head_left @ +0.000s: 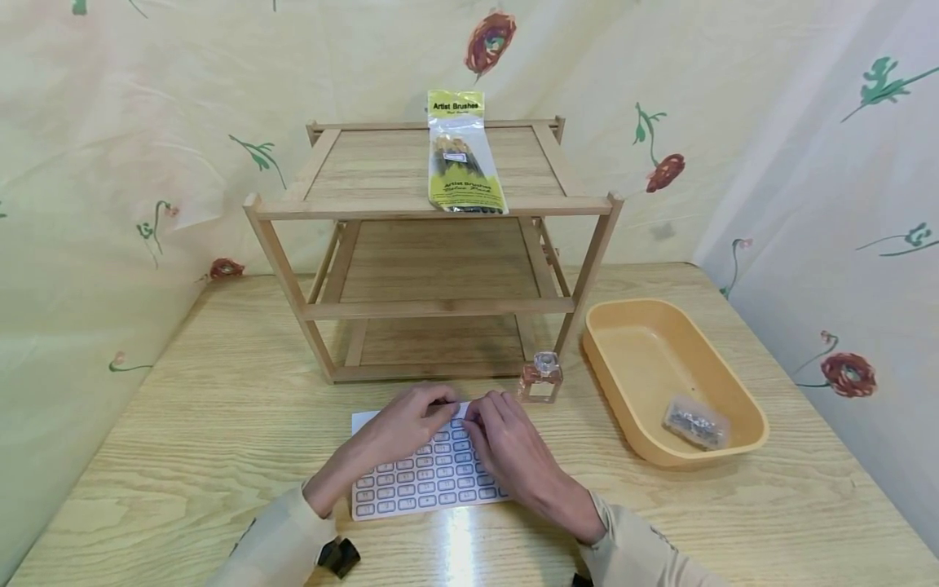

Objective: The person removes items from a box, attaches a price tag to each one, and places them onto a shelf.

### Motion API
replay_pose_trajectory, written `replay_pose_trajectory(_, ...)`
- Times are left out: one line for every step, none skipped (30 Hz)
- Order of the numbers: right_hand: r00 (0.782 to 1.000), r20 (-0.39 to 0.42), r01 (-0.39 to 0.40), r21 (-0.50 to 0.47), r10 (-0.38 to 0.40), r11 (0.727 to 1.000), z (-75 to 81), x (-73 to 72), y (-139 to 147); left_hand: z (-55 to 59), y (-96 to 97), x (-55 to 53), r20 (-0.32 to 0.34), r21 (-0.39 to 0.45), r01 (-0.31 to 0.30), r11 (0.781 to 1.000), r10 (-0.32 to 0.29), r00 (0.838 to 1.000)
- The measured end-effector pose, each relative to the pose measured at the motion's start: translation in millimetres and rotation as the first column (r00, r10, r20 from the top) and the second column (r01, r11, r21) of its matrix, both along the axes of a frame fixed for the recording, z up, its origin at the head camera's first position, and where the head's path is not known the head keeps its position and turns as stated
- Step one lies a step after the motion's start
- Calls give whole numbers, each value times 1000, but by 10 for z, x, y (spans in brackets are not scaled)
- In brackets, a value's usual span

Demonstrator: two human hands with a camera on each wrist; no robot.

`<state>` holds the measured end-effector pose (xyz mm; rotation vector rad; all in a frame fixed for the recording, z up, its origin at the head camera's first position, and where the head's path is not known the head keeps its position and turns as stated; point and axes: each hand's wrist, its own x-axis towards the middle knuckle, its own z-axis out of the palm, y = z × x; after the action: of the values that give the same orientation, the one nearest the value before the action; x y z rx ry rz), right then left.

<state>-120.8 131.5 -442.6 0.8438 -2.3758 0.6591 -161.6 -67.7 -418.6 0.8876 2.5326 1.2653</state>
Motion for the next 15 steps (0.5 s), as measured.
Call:
replay_pose_trajectory(1000, 7, 0, 0, 0, 1000, 0, 2, -4, 6, -12, 3, 1, -5, -9, 1000, 9, 1000)
replay_pose_trajectory(1000, 12, -1, 1, 1, 1000, 1, 3, -7, 10, -24, 5, 1, -9, -14, 1000, 14, 1000)
replay_pose_trajectory(1000, 18, -3, 2, 3, 1000, 1, 3, -10, 11, -33, 4, -5, -11, -17, 1000, 17, 1000)
replay_pose_trajectory(1000, 18, -8, 1, 8, 1000, 1, 4, -8, 13, -35, 2, -12, -15, -17, 1000, 17, 1000)
replay_pose_trajectory(1000, 20, -13, 0, 13, 1000, -2, 3, -5, 14, -36, -2, -20, -19, -16, 1000, 16, 1000)
replay_pose_trajectory(1000, 22, -20, -1, 20, 1000, -5, 3, -1, 14, -37, -7, -30, -20, -15, 1000, 14, 999)
replay_pose_trajectory(999, 24, -28, -5, 28, 1000, -9, 3, 3, 13, -38, -12, -38, -21, -13, 1000, 12, 999)
replay_pose_trajectory(999, 26, -35, -6, 35, 999, -13, 4, 6, 12, -37, -16, -44, -23, -12, 1000, 11, 999)
replay_pose_trajectory(999, 29, -43, -9, 43, 999, -16, 4, 9, 10, -36, -20, -52, -25, -11, 1000, 10, 999)
replay_pose_trajectory(998, 31, -51, -14, 51, 999, -18, 7, 10, 6, -34, -25, -60, -27, -9, 1000, 7, 998)
replay_pose_trajectory(998, 37, -56, -18, 57, 998, -21, 9, 12, 3, -33, -30, -67, -28, -7, 1000, 5, 998)
replay_pose_trajectory(997, 40, -61, -24, 62, 998, -20, 12, 12, 0, -32, -35, -77, -29, -4, 1000, 2, 997)
replay_pose_trajectory(997, 44, -64, -28, 65, 998, -19, 15, 11, 1, -31, -36, -80, -30, -4, 1000, 1, 997)
replay_pose_trajectory(997, 47, -64, -31, 65, 997, -15, 18, 10, -2, -28, -40, -83, -32, -3, 999, 0, 997)
replay_pose_trajectory(997, 49, -63, -36, 65, 997, -10, 22, 9, -3, -26, -43, -89, -33, 0, 999, -2, 996)
